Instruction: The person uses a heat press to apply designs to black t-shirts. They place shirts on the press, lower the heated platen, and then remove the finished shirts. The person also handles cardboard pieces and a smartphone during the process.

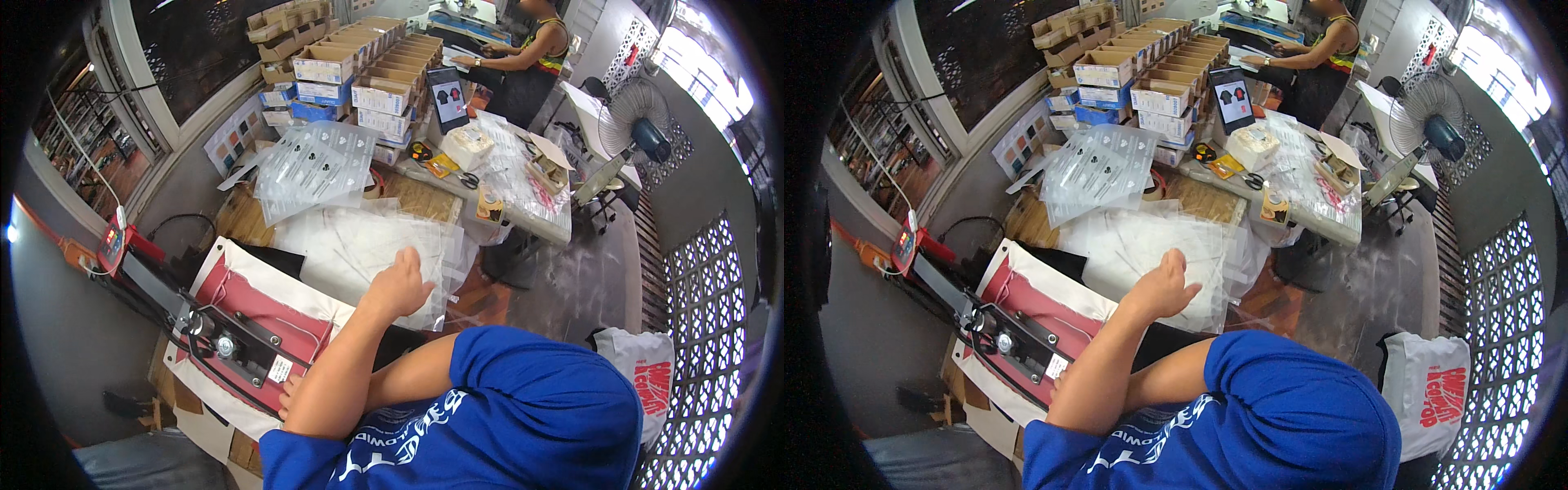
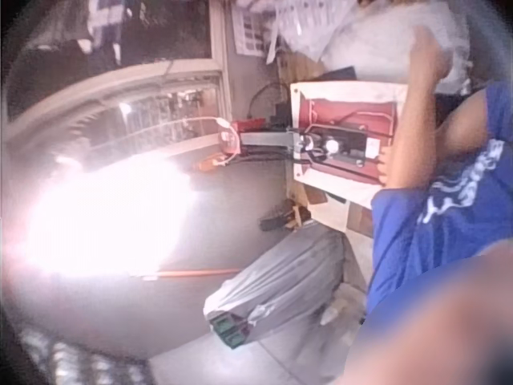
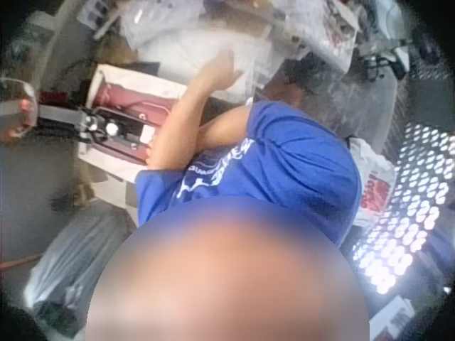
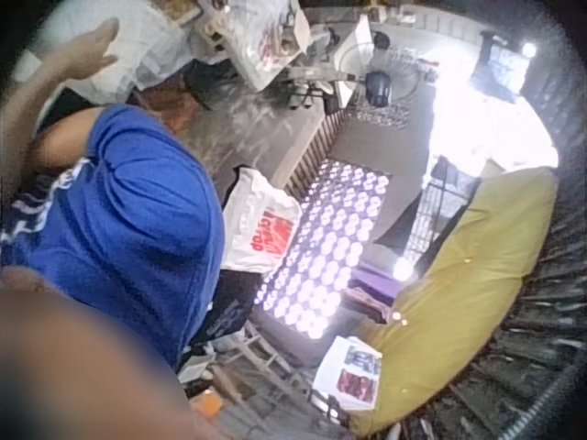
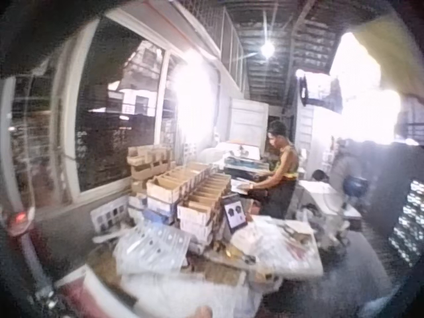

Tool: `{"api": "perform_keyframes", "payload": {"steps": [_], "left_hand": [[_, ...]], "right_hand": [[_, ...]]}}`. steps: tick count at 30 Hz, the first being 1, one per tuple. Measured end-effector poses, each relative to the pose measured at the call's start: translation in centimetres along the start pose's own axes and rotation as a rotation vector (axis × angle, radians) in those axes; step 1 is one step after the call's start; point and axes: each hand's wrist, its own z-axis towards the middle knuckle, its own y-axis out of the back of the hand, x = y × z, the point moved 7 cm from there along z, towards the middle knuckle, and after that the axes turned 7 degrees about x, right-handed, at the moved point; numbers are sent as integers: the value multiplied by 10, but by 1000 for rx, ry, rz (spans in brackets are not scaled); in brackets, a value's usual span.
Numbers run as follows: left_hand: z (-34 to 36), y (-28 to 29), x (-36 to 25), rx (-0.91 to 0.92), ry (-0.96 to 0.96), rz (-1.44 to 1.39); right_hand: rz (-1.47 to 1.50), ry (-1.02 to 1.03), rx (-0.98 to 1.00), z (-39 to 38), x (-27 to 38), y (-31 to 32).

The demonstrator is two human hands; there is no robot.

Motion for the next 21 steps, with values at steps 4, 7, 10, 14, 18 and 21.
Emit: {"api": "perform_keyframes", "payload": {"steps": [4,7,10,14,18,21], "left_hand": [[-4,-12,26,86,159,31],[-4,-7,13,-23,-18,176],[-5,-17,12,116,-5,321],[-5,-18,16,150,73,245],[-3,-14,14,118,52,253],[-5,-14,16,109,71,248]], "right_hand": [[111,49,147,4,-5,3],[176,58,217,10,-11,23],[248,71,343,15,-12,40],[293,62,620,16,-12,44],[207,125,492,22,-9,58],[178,136,481,20,-5,59]]}}
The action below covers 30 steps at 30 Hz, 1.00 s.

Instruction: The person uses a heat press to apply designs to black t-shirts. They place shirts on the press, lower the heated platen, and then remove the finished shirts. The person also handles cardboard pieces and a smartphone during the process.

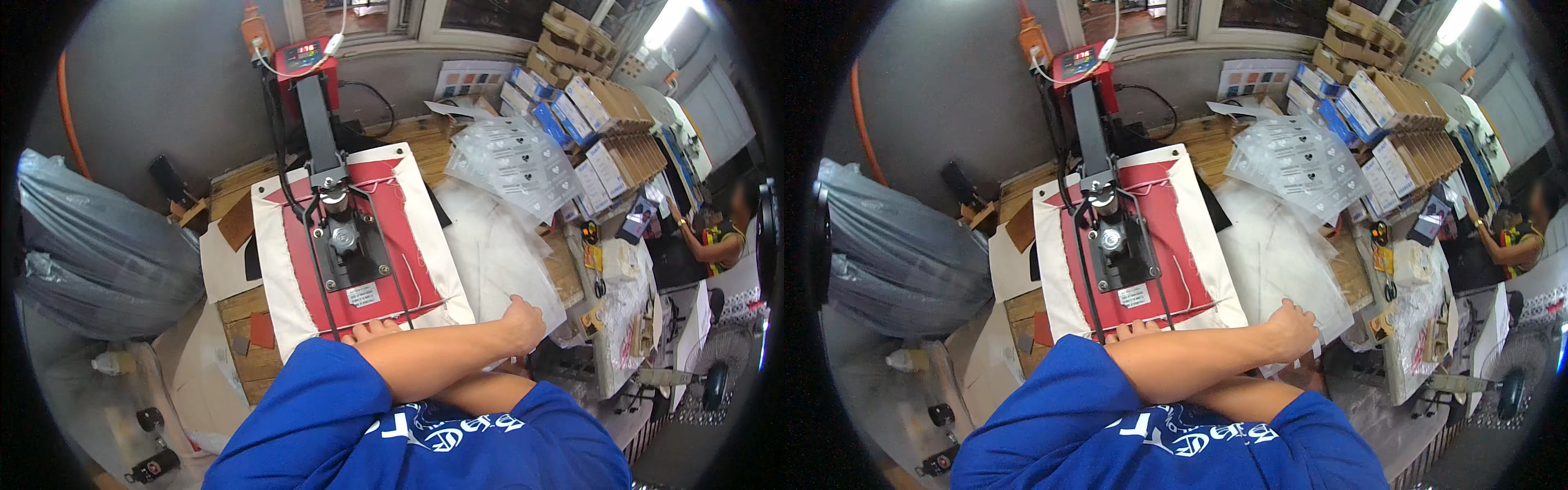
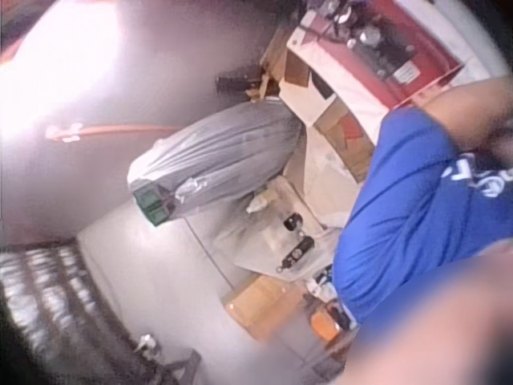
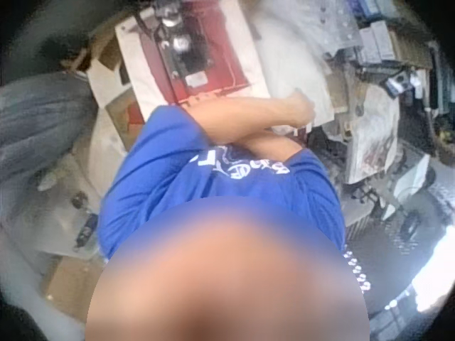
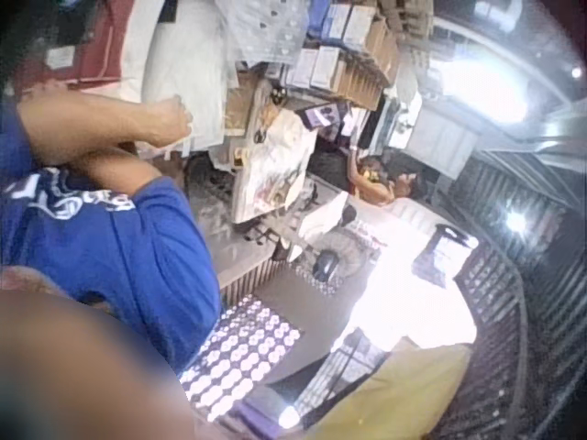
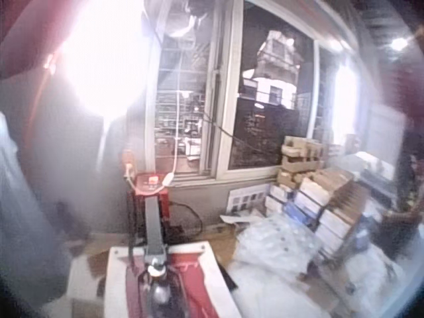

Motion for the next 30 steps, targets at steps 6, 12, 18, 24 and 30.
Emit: {"api": "perform_keyframes", "payload": {"steps": [6,12,18,24,30], "left_hand": [[0,2,1,-5,16,-3],[3,0,0,19,7,-12],[4,0,2,-24,28,-16],[7,-2,3,-9,17,-18],[8,-1,5,-46,22,-50]], "right_hand": [[-20,7,10,-1,8,-6],[-34,11,4,-2,9,-6],[-38,9,10,-3,10,-8],[-34,6,16,-2,8,-8],[-30,14,21,0,8,-9]]}}
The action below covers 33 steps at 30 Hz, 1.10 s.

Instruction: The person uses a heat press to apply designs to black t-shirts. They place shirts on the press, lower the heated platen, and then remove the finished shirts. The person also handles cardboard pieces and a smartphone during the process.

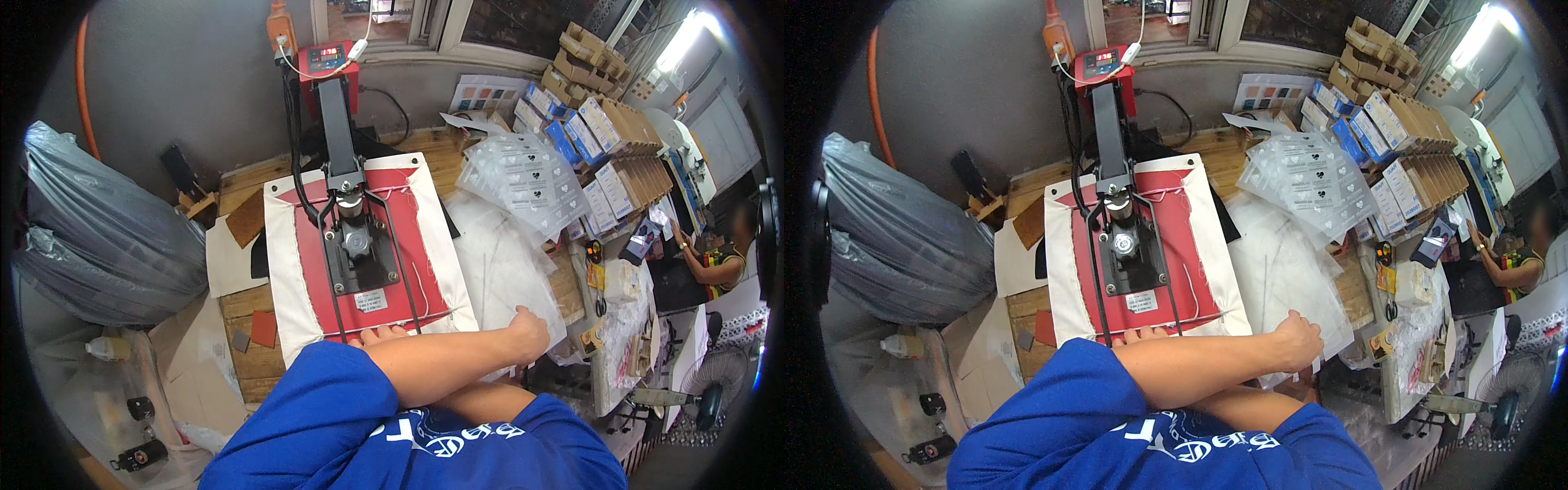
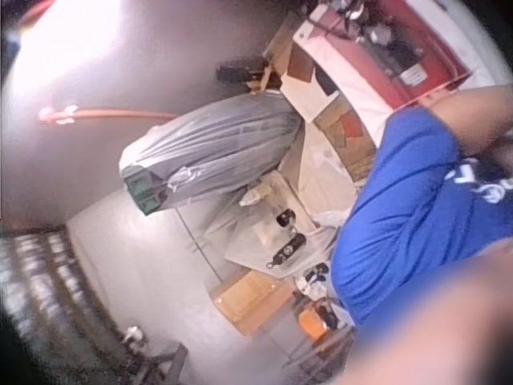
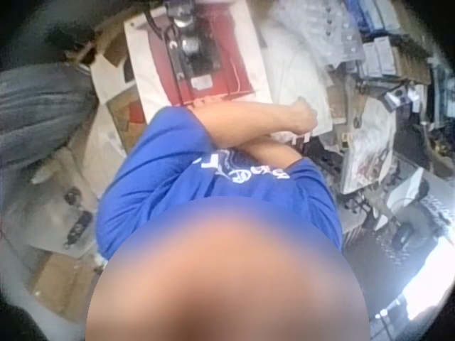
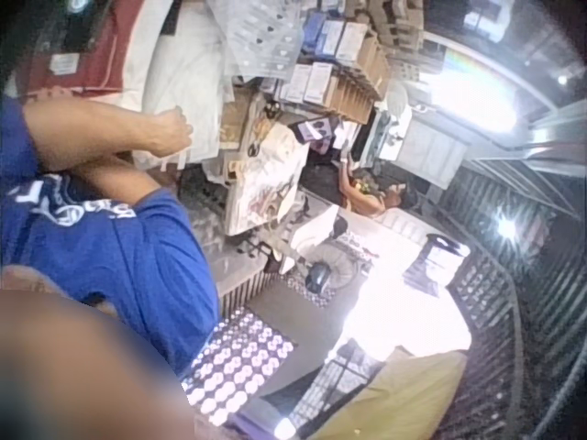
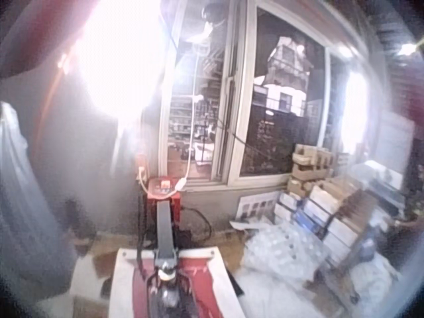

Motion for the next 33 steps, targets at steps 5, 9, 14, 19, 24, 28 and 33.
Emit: {"api": "perform_keyframes", "payload": {"steps": [5,9,14,19,24,28,33], "left_hand": [[0,-1,1,28,-10,12],[0,-1,0,17,6,19],[1,-2,1,16,18,6],[-2,-1,3,24,4,2],[2,0,3,18,8,24],[-5,2,8,-20,27,73],[-28,35,-16,43,85,198]], "right_hand": [[6,3,4,1,-1,1],[5,3,-2,2,-3,3],[6,8,-5,2,-1,2],[3,25,-9,-2,2,3],[-4,41,-16,-3,3,4],[-14,70,-29,-6,6,-2],[-74,167,-63,1,15,10]]}}
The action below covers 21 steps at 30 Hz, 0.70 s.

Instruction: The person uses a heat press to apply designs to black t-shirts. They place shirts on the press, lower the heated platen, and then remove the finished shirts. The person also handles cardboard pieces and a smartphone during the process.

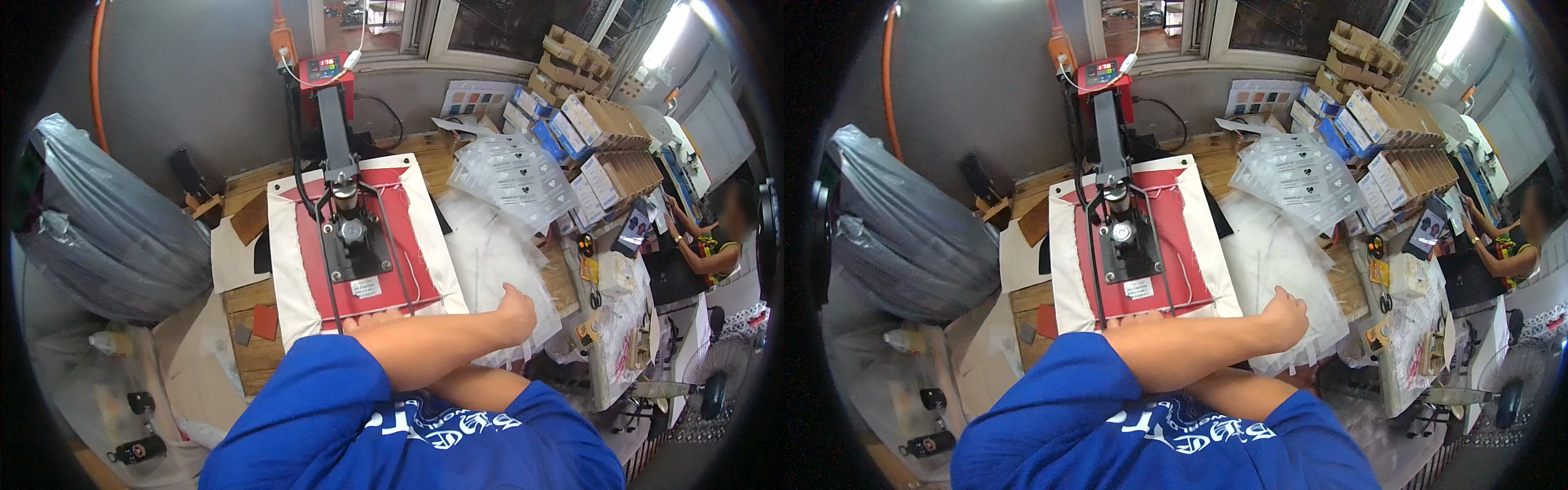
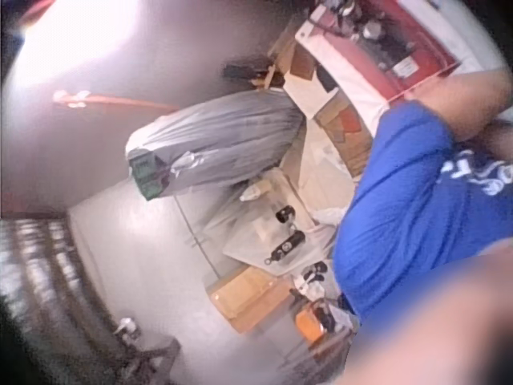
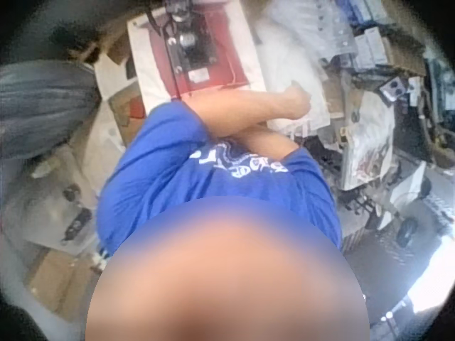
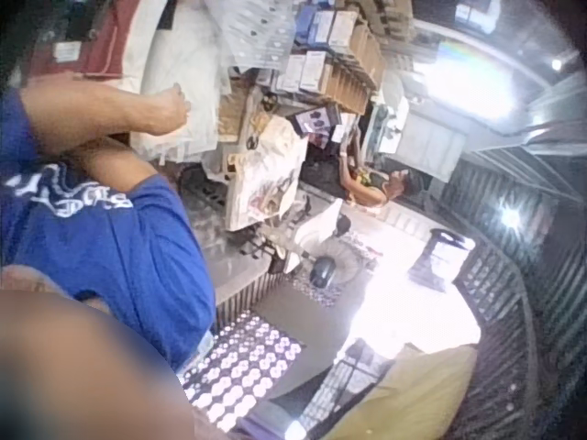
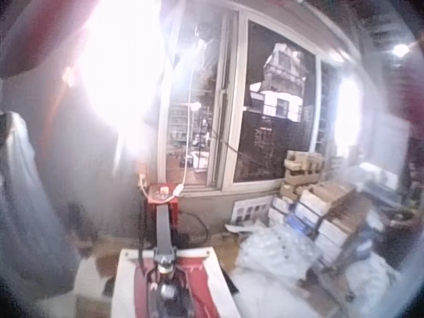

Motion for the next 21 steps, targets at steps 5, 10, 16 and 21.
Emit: {"api": "perform_keyframes", "payload": {"steps": [5,10,16,21], "left_hand": [[-127,118,-53,-983,-303,14],[-389,-24,96,-1724,175,-560],[-428,-402,170,-1327,1260,-1337],[-319,-464,131,-1591,524,-2019]], "right_hand": [[-208,223,-230,-13,13,64],[63,-172,-843,-161,-49,102],[786,-1192,-554,-317,-159,-116],[803,-1274,-175,-319,-124,-236]]}}
